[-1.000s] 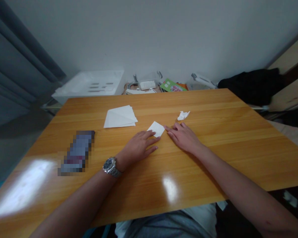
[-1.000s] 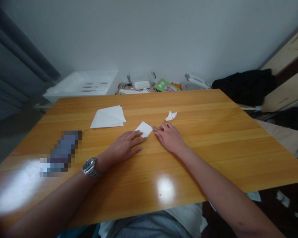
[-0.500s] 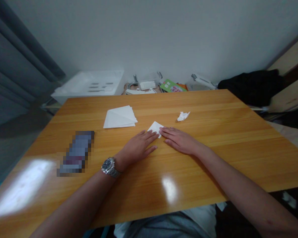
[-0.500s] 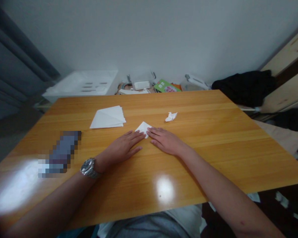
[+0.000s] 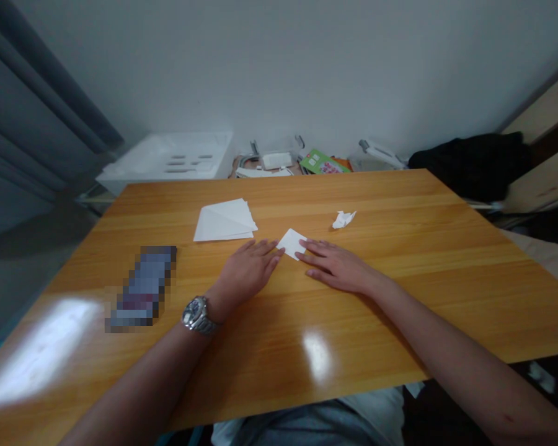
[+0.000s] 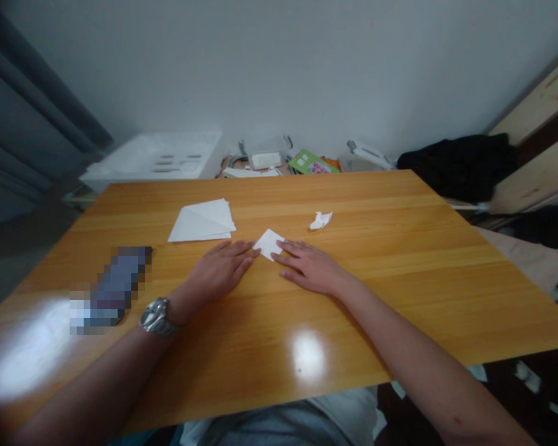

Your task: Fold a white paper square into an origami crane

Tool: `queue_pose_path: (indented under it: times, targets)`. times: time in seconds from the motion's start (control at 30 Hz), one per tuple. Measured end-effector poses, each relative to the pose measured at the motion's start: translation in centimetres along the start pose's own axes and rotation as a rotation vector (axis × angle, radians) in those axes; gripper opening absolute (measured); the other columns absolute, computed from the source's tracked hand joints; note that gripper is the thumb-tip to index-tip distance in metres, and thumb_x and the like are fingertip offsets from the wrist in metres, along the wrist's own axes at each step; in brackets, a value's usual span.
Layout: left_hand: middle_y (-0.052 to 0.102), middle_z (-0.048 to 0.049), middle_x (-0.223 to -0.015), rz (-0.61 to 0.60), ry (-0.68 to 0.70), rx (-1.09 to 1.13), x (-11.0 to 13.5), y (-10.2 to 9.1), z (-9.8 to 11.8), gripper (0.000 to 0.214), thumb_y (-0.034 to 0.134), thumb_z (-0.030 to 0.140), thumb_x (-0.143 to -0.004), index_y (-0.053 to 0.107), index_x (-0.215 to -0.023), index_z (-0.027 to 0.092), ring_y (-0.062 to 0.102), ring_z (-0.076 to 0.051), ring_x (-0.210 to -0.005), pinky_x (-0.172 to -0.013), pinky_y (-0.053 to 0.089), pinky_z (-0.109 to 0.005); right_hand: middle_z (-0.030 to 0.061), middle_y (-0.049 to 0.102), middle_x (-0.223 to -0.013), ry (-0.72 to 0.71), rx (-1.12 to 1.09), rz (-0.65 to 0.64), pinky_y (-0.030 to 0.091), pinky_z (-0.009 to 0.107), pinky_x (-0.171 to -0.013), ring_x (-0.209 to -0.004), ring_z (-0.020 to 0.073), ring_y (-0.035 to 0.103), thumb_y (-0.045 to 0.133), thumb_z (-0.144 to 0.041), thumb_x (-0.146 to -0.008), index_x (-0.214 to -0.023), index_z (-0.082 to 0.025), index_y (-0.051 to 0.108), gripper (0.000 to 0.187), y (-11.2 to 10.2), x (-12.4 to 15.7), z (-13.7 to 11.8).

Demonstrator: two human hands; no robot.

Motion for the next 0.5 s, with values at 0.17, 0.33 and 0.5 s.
queue_pose_path:
  times: [0.17,0.33,0.5]
  targets:
    - [0.061,-0.0150,-0.143,0.122,-0.069,-0.105,-0.2,-0.2,-0.2,0.046,0.033,0.035,-0.109,0.072,-0.124,0.015,0.059,-0.029,-0.132,-0.115,0.043,-0.049,0.0102,0.037,-0.164,0.002,-0.006,0.017,0.037,0.052,-0.121,-0.149,0.0291,0.041,0.052,-0.044,-0.104,-0.151,-0.028,0.052,0.049,0.0,0.1,-0.1]
    - [0.063,-0.0135,-0.141,0.114,-0.039,-0.016,-0.6,-0.6,0.3,0.044,0.034,0.034,-0.109,0.061,-0.137,0.014,0.061,-0.027,-0.127,-0.112,0.047,-0.045,0.0107,0.039,-0.163,0.016,-0.007,0.017,0.037,0.054,-0.121,-0.148,0.0296,0.041,0.050,-0.043,-0.105,-0.151,-0.028,0.052,0.048,0.0,0.1,-0.2]
    - [0.055,-0.0088,-0.150,-0.027,0.117,0.054,-0.2,0.3,1.3,0.050,0.044,0.048,-0.105,0.051,-0.149,0.026,0.056,-0.027,-0.133,-0.114,0.044,-0.046,0.0115,0.036,-0.164,0.012,-0.002,-0.004,0.035,0.053,-0.122,-0.150,0.0289,0.038,0.047,-0.044,-0.106,-0.154,-0.026,0.047,0.052,0.0,0.0,-0.2]
Point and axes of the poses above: each hand's wrist, its own x-axis away from the middle knuckle, its own y-axis out of the palm, z = x × y, the point moved 2 cm from there along -x, towards the middle knuckle
